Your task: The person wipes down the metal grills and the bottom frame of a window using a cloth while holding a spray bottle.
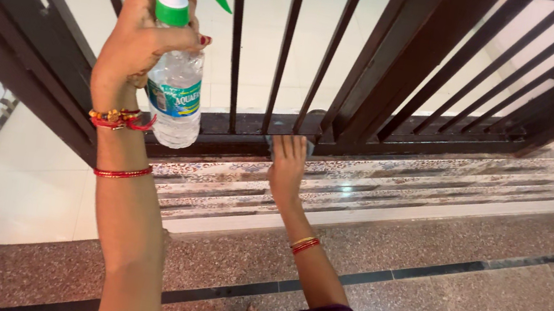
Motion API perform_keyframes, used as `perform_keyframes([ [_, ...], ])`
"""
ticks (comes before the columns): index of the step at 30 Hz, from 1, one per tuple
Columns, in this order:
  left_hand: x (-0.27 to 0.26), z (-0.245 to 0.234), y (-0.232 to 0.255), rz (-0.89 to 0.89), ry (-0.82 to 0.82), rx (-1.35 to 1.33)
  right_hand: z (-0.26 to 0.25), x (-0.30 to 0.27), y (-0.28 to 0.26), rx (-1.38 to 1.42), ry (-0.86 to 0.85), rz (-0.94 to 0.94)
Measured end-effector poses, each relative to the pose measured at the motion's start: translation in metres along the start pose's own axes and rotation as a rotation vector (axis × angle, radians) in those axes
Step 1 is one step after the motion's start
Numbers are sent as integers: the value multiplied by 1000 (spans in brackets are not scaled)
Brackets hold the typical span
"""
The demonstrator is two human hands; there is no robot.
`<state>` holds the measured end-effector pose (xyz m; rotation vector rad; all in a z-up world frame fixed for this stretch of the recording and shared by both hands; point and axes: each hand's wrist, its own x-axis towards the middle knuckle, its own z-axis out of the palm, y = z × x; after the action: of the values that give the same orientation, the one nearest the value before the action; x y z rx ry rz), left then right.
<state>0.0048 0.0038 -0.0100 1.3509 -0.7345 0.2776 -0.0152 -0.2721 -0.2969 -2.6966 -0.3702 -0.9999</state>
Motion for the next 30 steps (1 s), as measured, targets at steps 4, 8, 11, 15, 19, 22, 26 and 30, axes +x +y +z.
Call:
perform_keyframes([
  [4,0,2,5,-12,11,7,15,0,-18,86,33,-112],
  [8,1,6,7,-6,11,53,30,10,-55,160,-102,-254],
  [11,2,6,9,-34,25,73,34,22,-82,320,-58,-393],
  [15,1,6,9,-36,24,48,28,32,-93,422,-47,-459],
  [19,0,9,11,-82,71,44,12,29,-79,433,-148,-454],
  [22,0,8,11,-81,80,78,2,25,-60,268,-119,-436],
  [26,-1,6,7,-85,105,63,-15,21,-6,322,-248,-251],
  [30,-1,7,6,-87,127,59,-43,9,52,327,-119,-187],
])
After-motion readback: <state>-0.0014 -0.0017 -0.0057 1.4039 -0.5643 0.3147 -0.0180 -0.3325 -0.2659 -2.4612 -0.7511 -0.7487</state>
